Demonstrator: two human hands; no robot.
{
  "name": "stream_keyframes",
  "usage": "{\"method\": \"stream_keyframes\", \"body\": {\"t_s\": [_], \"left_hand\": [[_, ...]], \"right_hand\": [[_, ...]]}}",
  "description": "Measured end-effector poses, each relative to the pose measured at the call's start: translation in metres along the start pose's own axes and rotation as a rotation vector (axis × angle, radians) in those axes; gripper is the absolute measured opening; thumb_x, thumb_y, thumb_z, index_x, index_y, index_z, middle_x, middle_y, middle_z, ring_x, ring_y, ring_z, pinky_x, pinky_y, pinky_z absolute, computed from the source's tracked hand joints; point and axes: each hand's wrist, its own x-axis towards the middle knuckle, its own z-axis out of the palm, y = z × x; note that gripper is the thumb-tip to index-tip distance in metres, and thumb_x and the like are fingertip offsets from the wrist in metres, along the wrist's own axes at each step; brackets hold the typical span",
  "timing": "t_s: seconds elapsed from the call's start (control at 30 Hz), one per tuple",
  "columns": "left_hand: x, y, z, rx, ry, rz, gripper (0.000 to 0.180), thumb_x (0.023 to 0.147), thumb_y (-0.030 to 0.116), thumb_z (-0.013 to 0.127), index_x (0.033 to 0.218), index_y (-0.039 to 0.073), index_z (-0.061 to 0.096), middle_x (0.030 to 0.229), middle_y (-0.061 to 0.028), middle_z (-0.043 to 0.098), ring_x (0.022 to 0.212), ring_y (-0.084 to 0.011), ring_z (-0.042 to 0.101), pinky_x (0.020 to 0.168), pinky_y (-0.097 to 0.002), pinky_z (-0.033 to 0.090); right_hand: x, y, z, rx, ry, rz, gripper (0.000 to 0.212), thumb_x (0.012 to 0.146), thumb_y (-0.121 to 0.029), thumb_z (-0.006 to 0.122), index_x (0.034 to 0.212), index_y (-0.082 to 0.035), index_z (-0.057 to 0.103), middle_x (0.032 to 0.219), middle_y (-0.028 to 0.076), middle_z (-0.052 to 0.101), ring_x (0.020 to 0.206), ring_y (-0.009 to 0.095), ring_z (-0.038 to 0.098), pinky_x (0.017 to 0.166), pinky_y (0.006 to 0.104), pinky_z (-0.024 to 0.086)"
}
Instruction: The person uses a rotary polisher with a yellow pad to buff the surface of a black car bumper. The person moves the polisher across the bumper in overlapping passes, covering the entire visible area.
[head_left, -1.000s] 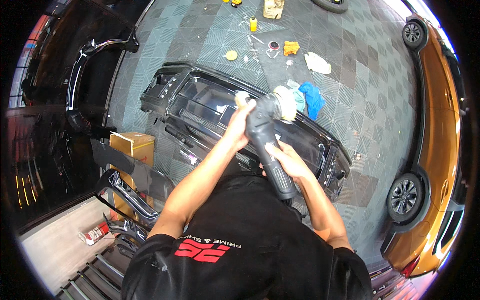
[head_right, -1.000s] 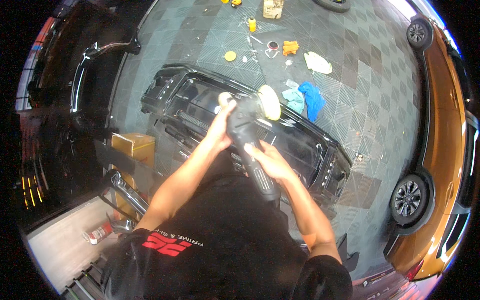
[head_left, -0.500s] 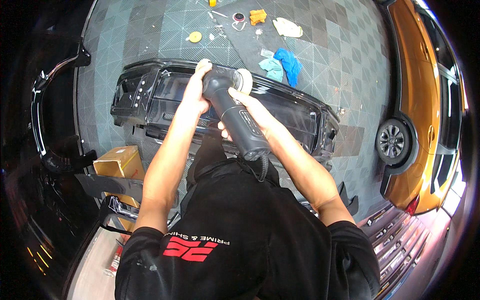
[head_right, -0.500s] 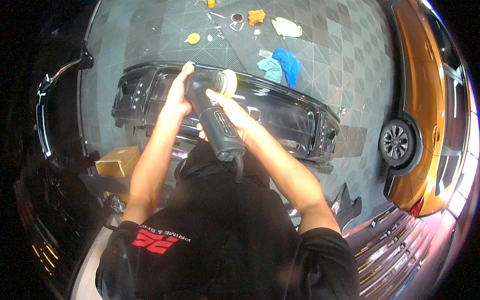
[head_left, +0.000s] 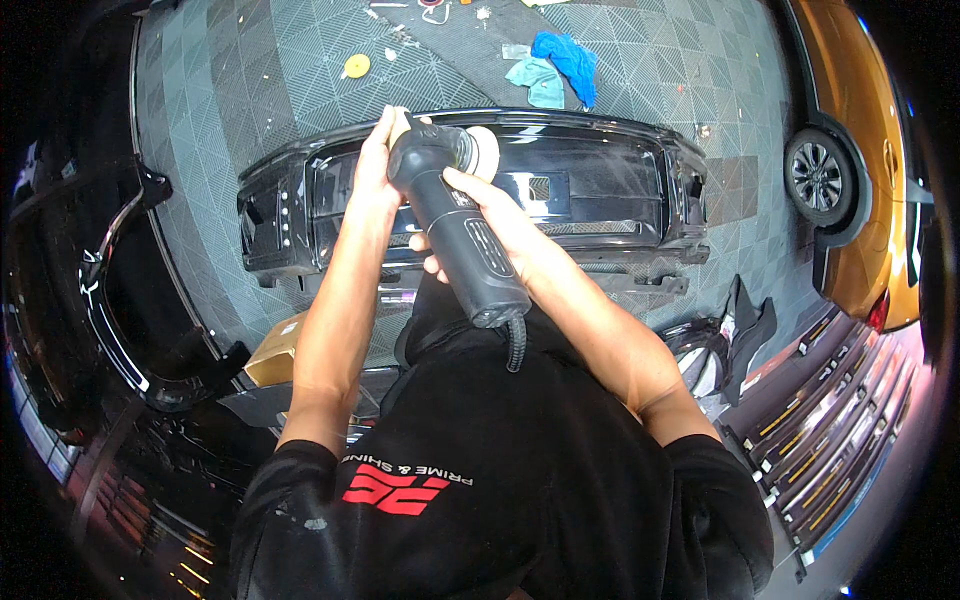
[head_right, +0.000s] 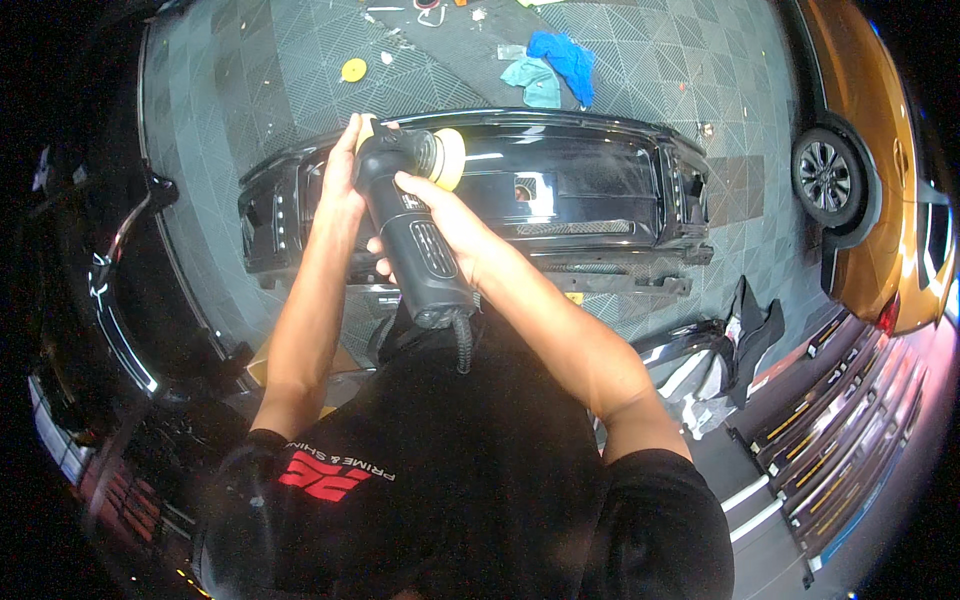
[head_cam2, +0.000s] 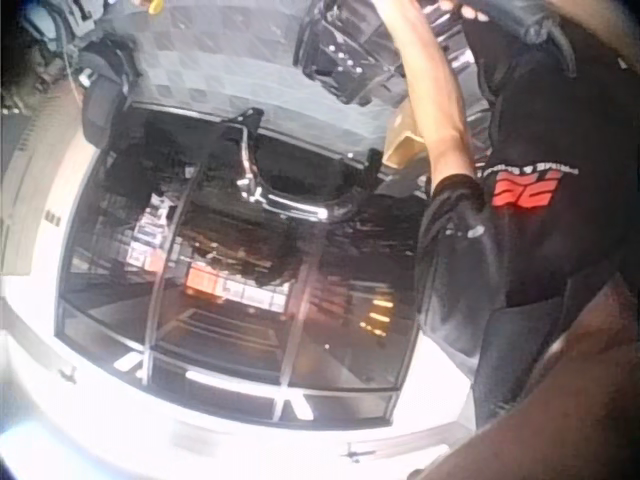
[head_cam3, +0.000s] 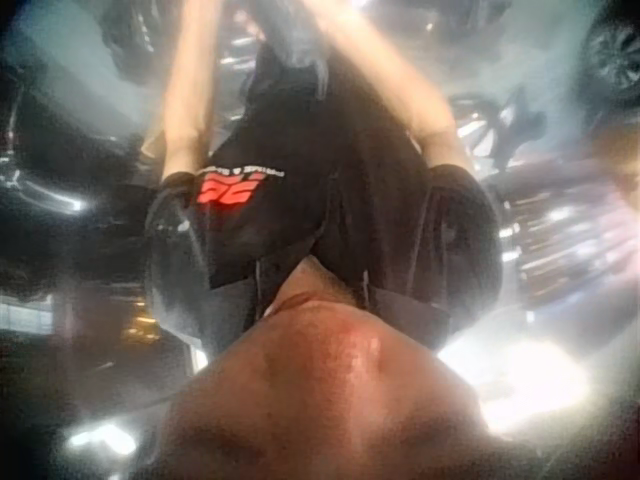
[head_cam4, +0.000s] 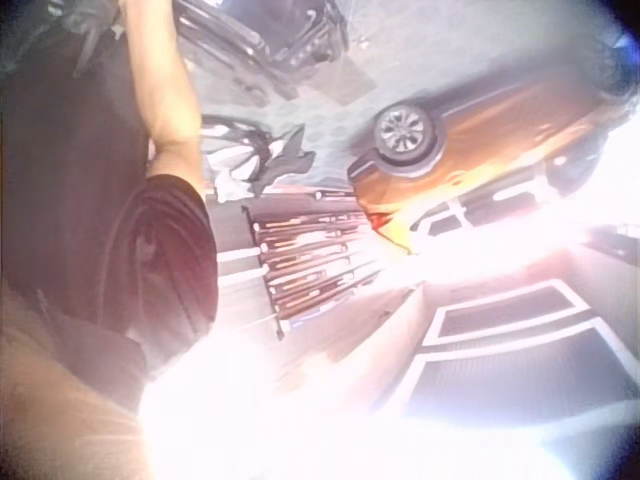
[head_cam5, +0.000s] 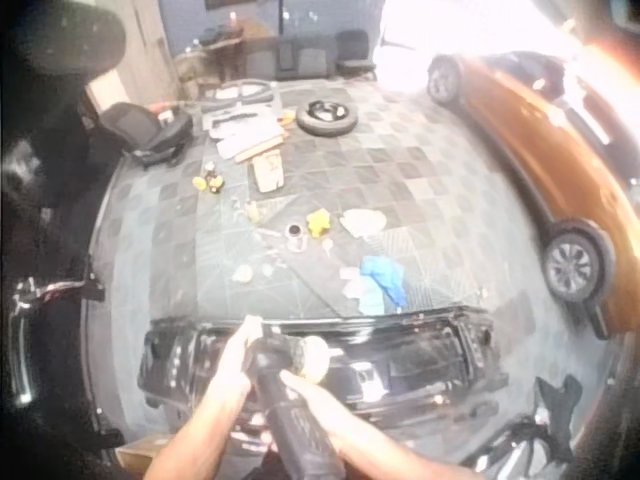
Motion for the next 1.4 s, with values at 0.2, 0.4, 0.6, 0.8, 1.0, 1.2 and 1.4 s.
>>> {"method": "stream_keyframes", "body": {"t_s": [0.2,0.4,0.6,0.8,1.0,1.2,1.4], "left_hand": [[0.009,-0.024,0.028,0.067,-0.026,0.038,0.033,0.108,0.043,0.063,0.112,0.01,0.066,0.105,-0.0132,0.072,0.089,-0.0255,0.074,0.081,-0.0424,0.065],[0.006,-0.037,0.076,0.234,-0.063,0.132,0.034,0.108,0.043,0.063,0.113,0.01,0.065,0.103,-0.0124,0.072,0.085,-0.0222,0.072,0.076,-0.0384,0.064],[0.012,-0.029,0.095,0.244,-0.018,0.125,0.031,0.108,0.038,0.065,0.113,0.008,0.065,0.093,-0.0085,0.069,0.077,-0.0202,0.069,0.07,-0.0368,0.062],[0.009,-0.017,0.117,0.317,0.129,0.182,0.028,0.104,0.033,0.072,0.109,0.006,0.066,0.091,-0.0077,0.07,0.073,-0.0198,0.069,0.066,-0.0375,0.062],[0.011,-0.01,0.111,0.287,0.121,0.166,0.029,0.1,0.031,0.077,0.109,0.005,0.066,0.09,-0.0078,0.07,0.07,-0.0196,0.069,0.064,-0.0378,0.062],[-0.002,-0.019,0.116,0.273,0.165,0.161,0.03,0.099,0.031,0.08,0.109,0.007,0.066,0.09,-0.0065,0.069,0.069,-0.019,0.068,0.061,-0.0369,0.061],[-0.008,-0.02,0.109,0.218,0.162,0.145,0.025,0.1,0.029,0.079,0.108,0.008,0.067,0.09,-0.005,0.069,0.069,-0.0174,0.067,0.061,-0.0351,0.06]], "right_hand": [[-0.027,-0.011,-0.022,0.048,-0.046,-0.054,0.058,0.105,-0.055,0.058,0.129,-0.003,0.062,0.095,0.026,0.075,0.072,0.037,0.077,0.06,0.0506,0.066],[-0.034,-0.022,-0.038,0.142,-0.199,-0.165,0.06,0.108,-0.05,0.056,0.131,0.005,0.06,0.107,0.03,0.072,0.081,0.035,0.077,0.068,0.0466,0.067],[-0.05,-0.029,-0.036,0.141,-0.378,-0.202,0.065,0.108,-0.05,0.055,0.135,0.009,0.057,0.112,0.03,0.071,0.085,0.035,0.076,0.072,0.0465,0.067],[-0.141,-0.008,-0.041,-0.601,-0.138,-0.411,0.109,0.093,-0.028,0.083,0.171,-0.013,0.008,0.138,0.019,0.057,0.095,0.027,0.074,0.082,0.0442,0.065],[-0.165,0.01,-0.049,-0.995,-0.079,-0.525,0.133,0.08,-0.005,0.093,0.173,-0.013,0.0,0.161,0.014,0.039,0.115,0.024,0.067,0.093,0.0399,0.06],[-0.162,0.01,-0.052,-0.855,-0.116,-0.542,0.12,0.086,-0.008,0.089,0.173,-0.011,0.007,0.156,0.015,0.046,0.109,0.023,0.069,0.087,0.0357,0.061],[-0.165,0.007,-0.045,-0.812,-0.123,-0.43,0.12,0.086,-0.007,0.088,0.173,-0.01,0.007,0.152,0.016,0.051,0.108,0.023,0.07,0.088,0.0357,0.06]]}}
